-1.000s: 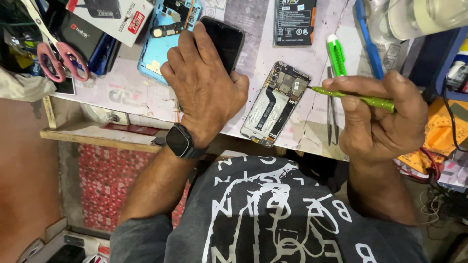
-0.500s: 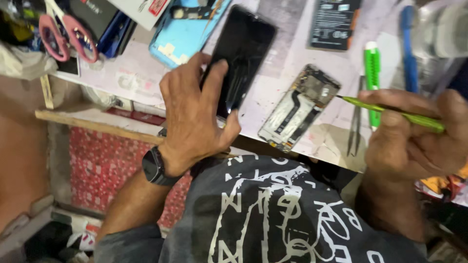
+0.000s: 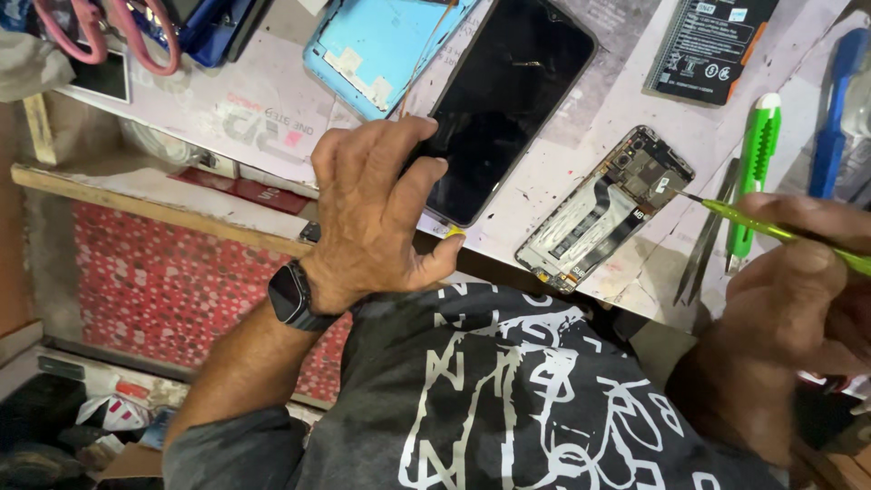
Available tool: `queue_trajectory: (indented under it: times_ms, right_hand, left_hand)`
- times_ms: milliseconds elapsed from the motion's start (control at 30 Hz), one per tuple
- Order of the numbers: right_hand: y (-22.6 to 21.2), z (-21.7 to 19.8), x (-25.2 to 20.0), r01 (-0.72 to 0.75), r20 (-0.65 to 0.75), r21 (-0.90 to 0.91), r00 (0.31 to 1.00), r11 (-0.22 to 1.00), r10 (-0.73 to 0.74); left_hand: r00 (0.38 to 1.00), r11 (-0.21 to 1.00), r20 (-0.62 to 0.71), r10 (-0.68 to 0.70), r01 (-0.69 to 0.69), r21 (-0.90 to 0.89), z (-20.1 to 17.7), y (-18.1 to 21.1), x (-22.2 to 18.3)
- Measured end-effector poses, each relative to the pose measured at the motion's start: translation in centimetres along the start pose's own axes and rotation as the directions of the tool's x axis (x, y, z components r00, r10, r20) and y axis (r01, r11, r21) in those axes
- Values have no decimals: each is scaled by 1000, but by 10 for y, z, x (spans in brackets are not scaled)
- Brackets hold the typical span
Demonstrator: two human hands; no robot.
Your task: The person uses a green screwdriver to remove screws from a smartphone motherboard and then uses tweezers to detach a ribbon cable. The person then picks up a feature phone and navigates its menu using the keypad.
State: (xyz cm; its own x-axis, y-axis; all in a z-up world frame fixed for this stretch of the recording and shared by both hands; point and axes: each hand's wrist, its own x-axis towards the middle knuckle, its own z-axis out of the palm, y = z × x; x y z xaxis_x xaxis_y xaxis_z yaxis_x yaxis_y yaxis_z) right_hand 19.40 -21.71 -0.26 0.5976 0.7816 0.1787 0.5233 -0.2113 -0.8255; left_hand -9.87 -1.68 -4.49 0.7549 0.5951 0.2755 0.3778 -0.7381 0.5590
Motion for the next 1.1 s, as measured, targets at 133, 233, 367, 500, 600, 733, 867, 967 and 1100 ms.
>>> queue_trajectory:
  times_ms: [133, 233, 367, 500, 600, 733, 867, 967, 1100]
  right_hand:
    - [-3, -4, -2, 5, 23, -83, 1000, 996, -3]
    - [-5, -3, 0, 44, 36, -70, 998, 997, -42]
    - [-4, 5, 14, 133, 20, 18, 991, 991, -134]
    - [-1, 6, 21, 178, 33, 6, 983, 984, -179]
    - [-1, 2, 8, 52, -12, 23, 999, 998, -52]
    - [5, -3, -5, 19, -85, 89, 996, 996, -12]
    - [10, -9, -8, 85, -115, 146, 991, 986, -68]
    - [9, -12, -14, 125, -141, 181, 985, 975, -100]
    - [7, -17, -21, 190, -155, 242, 976, 951, -155]
  left_hand:
    - [1000, 1000, -4, -3, 3, -17, -2, 2, 2]
    - [1000, 1000, 12, 1, 0, -27, 0, 3, 5]
    - [999, 1000, 33, 26, -26, -4, 1, 4, 8]
    - [996, 995, 38, 78, -80, 52, 3, 1, 9]
    - [992, 993, -50, 120, -119, 28, 4, -2, 4]
    - [977, 992, -197, 85, -101, -70, 7, -3, 1]
    - [963, 991, -261, 71, -99, -92, 3, 4, 4]
    - [977, 999, -214, 19, -28, -38, -1, 15, 10]
    - [983, 998, -179, 27, -15, 68, -6, 29, 18]
